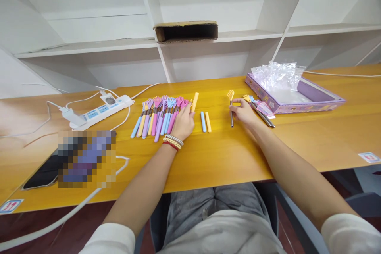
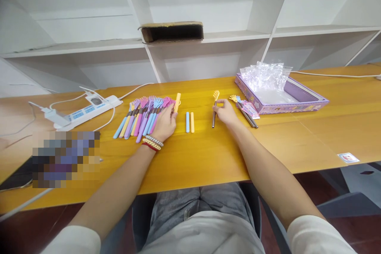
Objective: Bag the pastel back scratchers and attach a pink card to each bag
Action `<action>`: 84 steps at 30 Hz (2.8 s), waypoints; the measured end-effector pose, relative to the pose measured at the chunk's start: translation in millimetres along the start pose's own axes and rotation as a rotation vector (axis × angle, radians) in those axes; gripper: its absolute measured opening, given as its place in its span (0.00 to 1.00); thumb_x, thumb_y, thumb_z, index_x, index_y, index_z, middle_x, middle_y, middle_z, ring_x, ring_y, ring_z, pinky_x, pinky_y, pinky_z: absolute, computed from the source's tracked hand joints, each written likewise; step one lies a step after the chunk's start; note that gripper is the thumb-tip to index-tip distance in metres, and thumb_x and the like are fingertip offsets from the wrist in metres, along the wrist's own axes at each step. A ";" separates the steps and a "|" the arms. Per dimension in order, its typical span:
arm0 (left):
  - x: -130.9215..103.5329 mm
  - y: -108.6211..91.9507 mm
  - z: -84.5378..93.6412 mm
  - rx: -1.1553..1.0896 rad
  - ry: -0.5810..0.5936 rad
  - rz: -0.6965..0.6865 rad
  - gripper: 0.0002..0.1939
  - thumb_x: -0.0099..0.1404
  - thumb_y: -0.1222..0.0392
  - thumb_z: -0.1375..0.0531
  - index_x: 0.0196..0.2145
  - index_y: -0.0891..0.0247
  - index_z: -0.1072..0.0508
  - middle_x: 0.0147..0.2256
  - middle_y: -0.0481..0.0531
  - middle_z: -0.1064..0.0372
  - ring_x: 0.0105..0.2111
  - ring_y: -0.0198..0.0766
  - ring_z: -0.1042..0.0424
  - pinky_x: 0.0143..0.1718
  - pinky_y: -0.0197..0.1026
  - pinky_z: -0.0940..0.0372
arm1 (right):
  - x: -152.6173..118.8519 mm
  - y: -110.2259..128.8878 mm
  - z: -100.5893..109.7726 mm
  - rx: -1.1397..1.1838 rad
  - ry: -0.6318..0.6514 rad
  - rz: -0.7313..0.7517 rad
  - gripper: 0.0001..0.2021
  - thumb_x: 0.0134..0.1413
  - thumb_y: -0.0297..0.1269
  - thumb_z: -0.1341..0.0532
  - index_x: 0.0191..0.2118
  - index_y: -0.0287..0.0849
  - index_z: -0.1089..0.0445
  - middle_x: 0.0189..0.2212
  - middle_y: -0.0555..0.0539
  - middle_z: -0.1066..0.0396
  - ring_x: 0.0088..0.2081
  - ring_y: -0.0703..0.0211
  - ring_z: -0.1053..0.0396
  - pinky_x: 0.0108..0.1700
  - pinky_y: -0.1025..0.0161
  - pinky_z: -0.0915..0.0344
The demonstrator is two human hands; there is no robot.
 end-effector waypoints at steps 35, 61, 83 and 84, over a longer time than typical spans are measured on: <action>-12.9 -33.3 -3.5 -0.052 0.163 -0.137 0.19 0.68 0.54 0.54 0.51 0.61 0.34 0.46 0.53 0.31 0.45 0.39 0.31 0.47 0.40 0.38 | -37.6 35.7 -46.4 0.685 0.515 -0.027 0.10 0.47 0.41 0.45 0.29 0.39 0.34 0.37 0.41 0.26 0.38 0.52 0.27 0.44 0.51 0.32; -11.5 -31.4 3.9 0.025 0.123 -0.131 0.18 0.67 0.49 0.52 0.45 0.60 0.29 0.38 0.52 0.29 0.39 0.37 0.30 0.42 0.38 0.39 | -34.8 35.1 -44.9 0.501 0.520 0.035 0.11 0.41 0.42 0.46 0.31 0.41 0.37 0.34 0.42 0.27 0.29 0.55 0.29 0.26 0.60 0.34; -16.1 -31.0 -4.2 -0.063 0.287 -0.235 0.17 0.66 0.53 0.51 0.48 0.58 0.30 0.44 0.51 0.28 0.43 0.38 0.30 0.46 0.41 0.37 | -43.8 36.8 -57.9 0.376 0.637 0.067 0.12 0.41 0.44 0.47 0.24 0.39 0.36 0.23 0.42 0.29 0.20 0.59 0.34 0.23 0.64 0.39; -16.2 -31.1 -4.7 -0.065 0.293 -0.232 0.17 0.66 0.53 0.51 0.49 0.58 0.30 0.45 0.51 0.28 0.44 0.38 0.30 0.47 0.41 0.37 | -44.3 38.1 -57.9 0.378 0.638 0.076 0.11 0.40 0.43 0.47 0.24 0.40 0.36 0.22 0.42 0.29 0.20 0.59 0.35 0.23 0.63 0.39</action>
Point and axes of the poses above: each hand's wrist, its own x-axis towards the middle knuckle, its own z-axis out of the back of the hand, y = z × x, the point moved 10 cm from there along x, towards the middle knuckle
